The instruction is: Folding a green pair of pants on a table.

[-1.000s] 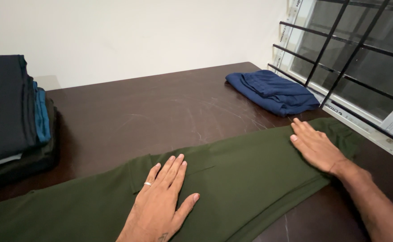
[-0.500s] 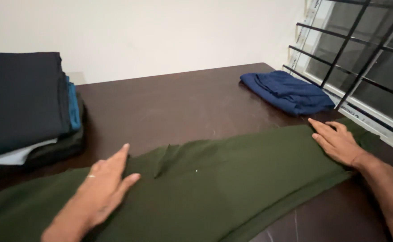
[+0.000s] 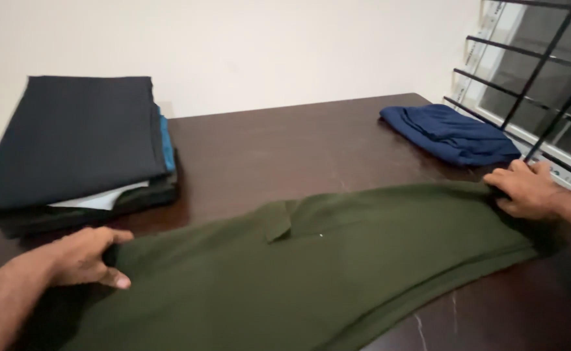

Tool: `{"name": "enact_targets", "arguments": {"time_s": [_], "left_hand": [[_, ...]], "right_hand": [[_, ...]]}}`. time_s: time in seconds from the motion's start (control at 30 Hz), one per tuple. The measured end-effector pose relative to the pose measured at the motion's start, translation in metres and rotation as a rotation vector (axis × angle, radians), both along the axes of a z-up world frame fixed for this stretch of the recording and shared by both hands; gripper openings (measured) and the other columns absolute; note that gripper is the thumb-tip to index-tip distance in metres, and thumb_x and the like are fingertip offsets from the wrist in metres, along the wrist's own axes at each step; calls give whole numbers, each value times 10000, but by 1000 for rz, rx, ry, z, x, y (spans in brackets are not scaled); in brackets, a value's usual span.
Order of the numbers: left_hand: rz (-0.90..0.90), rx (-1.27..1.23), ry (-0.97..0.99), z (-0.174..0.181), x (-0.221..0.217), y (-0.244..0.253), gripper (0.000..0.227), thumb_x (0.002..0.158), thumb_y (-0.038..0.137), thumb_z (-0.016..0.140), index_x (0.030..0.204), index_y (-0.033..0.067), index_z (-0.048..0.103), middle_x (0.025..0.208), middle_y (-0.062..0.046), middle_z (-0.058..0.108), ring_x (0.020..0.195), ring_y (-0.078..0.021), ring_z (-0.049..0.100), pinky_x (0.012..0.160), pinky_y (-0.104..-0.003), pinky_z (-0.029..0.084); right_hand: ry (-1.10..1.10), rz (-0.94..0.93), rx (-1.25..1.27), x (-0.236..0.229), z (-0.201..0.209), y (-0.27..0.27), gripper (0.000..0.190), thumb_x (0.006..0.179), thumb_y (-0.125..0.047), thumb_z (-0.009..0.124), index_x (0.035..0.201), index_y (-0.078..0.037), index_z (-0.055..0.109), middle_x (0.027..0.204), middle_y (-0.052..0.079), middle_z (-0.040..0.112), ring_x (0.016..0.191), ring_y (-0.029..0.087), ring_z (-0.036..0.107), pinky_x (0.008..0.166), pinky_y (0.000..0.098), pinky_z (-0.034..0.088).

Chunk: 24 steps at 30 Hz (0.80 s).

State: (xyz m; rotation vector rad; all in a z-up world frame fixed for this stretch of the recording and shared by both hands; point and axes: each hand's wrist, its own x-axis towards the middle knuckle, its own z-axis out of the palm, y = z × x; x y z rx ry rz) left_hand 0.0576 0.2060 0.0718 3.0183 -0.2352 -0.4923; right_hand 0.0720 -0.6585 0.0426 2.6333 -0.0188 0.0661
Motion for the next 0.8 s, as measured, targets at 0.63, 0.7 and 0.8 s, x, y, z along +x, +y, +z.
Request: {"name": "enact_targets", "arguments": {"time_s": [0.63,0.7,0.8], "left_hand": [[53,-190,-838,109,-68,3,405,743,247,872,1075,63,731,952,-112,703,883,-293,723,798,-393,568],[-187,-286,-1065,108,-80,11,504,641,-16,695,1138,54,656,1053,-130,640,937,-335,679,811,-400,543],[-135,43,-1033,63,-70,48,595,505,10,780,1067,159,659,1034,-59,636,1060,-282,673,868,-363,525]], "right_hand": [[-471,-277,115,-41,75,7,414,864,-340,745,1247,-247,619,1007,114,798,976,321,772,864,449,565],[-576,-294,183,-41,71,0,386,924,-347,720,1216,-139,577,923,165,801,946,365,769,886,487,549],[-598,-250,248,-45,54,-10,274,1030,-313,659,1164,-97,555,915,212,788,864,394,760,873,518,547]]}}
